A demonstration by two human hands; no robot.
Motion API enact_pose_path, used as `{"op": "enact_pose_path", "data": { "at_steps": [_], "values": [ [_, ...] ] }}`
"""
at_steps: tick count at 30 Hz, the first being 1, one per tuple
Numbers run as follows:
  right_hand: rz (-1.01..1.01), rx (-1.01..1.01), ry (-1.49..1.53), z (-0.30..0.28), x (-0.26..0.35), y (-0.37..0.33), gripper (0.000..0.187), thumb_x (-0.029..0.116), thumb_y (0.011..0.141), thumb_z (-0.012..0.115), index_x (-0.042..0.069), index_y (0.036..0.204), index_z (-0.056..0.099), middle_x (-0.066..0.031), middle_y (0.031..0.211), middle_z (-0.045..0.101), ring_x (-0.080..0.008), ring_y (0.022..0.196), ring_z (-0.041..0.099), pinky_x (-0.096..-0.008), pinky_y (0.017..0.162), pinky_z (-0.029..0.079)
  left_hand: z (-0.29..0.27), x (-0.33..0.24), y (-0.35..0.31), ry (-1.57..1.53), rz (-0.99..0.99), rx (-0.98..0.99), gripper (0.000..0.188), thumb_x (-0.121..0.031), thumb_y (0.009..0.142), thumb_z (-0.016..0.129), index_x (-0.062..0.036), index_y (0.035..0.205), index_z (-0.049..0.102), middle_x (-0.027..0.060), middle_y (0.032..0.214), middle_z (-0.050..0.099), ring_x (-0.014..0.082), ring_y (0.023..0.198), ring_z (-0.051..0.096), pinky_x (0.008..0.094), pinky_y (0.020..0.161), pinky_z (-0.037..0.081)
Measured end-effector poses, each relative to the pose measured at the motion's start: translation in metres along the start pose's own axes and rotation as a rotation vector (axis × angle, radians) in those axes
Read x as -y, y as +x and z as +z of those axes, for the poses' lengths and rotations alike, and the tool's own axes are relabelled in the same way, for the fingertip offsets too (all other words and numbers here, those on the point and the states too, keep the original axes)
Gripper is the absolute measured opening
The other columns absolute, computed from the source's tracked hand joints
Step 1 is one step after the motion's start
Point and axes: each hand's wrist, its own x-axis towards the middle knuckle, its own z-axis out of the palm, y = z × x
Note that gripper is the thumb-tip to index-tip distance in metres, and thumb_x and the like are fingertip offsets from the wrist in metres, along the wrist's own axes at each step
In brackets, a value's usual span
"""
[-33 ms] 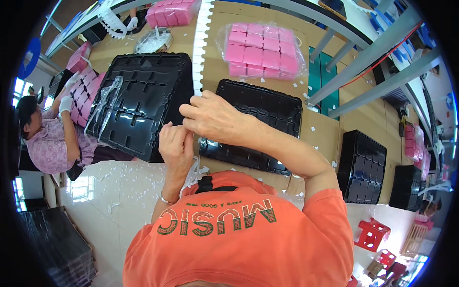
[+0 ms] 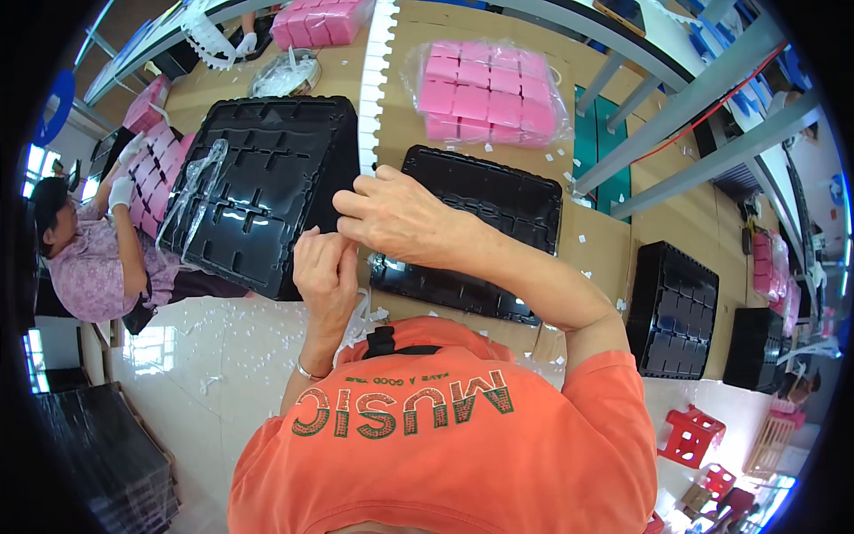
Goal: The person assembles black plastic trays by attaching white adhesive patches to them, then inserting pink foam sheets into the trays by hand.
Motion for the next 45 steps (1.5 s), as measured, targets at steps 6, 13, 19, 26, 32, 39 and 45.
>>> {"op": "enact_pose_path", "data": {
  "at_steps": [6,13,19,26,32,39,45],
  "values": [
    [0.072,0.077,0.035,-0.010,0.004,-0.003,0.008,0.015,0.077,0.055,0.010,0.083,0.055,-0.0032,0.079,0.044,-0.0175,0.071,0.046,-0.0317,0.065,0.034,-0.004,-0.006,0.003,-0.004,0.035,0.031,0.010,0.000,0.073,0.065,-0.0025,0.081,0.061,0.0076,0.074,0.059,0.0251,0.071,0.056,0.0399,0.082,0.045],
    [-0.115,0.095,-0.089,-0.028,0.002,0.009,0.006,0.016,0.068,0.058,0.010,0.069,0.057,-0.0021,0.076,0.043,-0.0162,0.073,0.048,-0.0311,0.063,0.035,-0.008,-0.008,0.010,0.135,0.164,-0.004,0.014,-0.005,0.072,0.069,-0.0036,0.072,0.055,0.0064,0.068,0.054,0.0232,0.066,0.054,0.0401,0.080,0.046],
    [-0.076,0.122,-0.095,-0.035,-0.002,0.020,0.006,0.009,0.075,0.057,0.008,0.081,0.057,-0.0048,0.087,0.049,-0.0210,0.083,0.052,-0.0329,0.073,0.039,-0.016,0.001,0.029,0.043,0.194,-0.068,0.013,-0.005,0.071,0.068,-0.0049,0.071,0.056,0.0061,0.065,0.053,0.0250,0.065,0.053,0.0391,0.078,0.044],
    [0.271,-0.170,-0.059,-0.047,-0.032,-0.007,0.019,-0.008,0.077,0.057,0.004,0.092,0.058,-0.0105,0.093,0.053,-0.0284,0.089,0.053,-0.0318,0.079,0.043,-0.057,-0.011,0.000,-0.245,0.037,-0.211,0.007,-0.004,0.075,0.067,-0.0053,0.077,0.061,0.0055,0.074,0.060,0.0238,0.067,0.055,0.0373,0.070,0.046],
    [0.632,-0.236,0.309,-0.045,-0.027,-0.053,0.030,0.001,0.087,0.054,0.009,0.116,0.058,-0.0091,0.098,0.059,-0.0194,0.091,0.060,-0.0282,0.077,0.048,-0.036,0.030,-0.157,-0.163,-0.503,0.411,0.017,-0.013,0.079,0.066,-0.0023,0.092,0.062,0.0127,0.091,0.063,0.0329,0.077,0.061,0.0365,0.062,0.050],
    [0.575,-0.101,0.118,-0.037,-0.017,-0.074,0.037,-0.006,0.083,0.057,0.010,0.116,0.059,-0.0087,0.101,0.060,-0.0216,0.089,0.061,-0.0276,0.076,0.050,0.035,0.048,-0.170,0.179,-0.540,0.625,0.041,-0.013,0.080,0.063,-0.0059,0.117,0.047,0.0223,0.128,0.041,0.0361,0.083,0.061,0.0395,0.069,0.053],
    [0.681,-0.101,0.021,-0.036,-0.015,-0.128,0.034,-0.007,0.077,0.059,0.007,0.108,0.061,-0.0114,0.094,0.059,-0.0266,0.080,0.061,-0.0340,0.068,0.050,-0.003,0.098,-0.298,0.310,-0.422,0.621,0.017,-0.016,0.082,0.057,-0.0088,0.097,0.062,0.0143,0.091,0.059,0.0329,0.082,0.062,0.0431,0.065,0.051]
  ]
}}
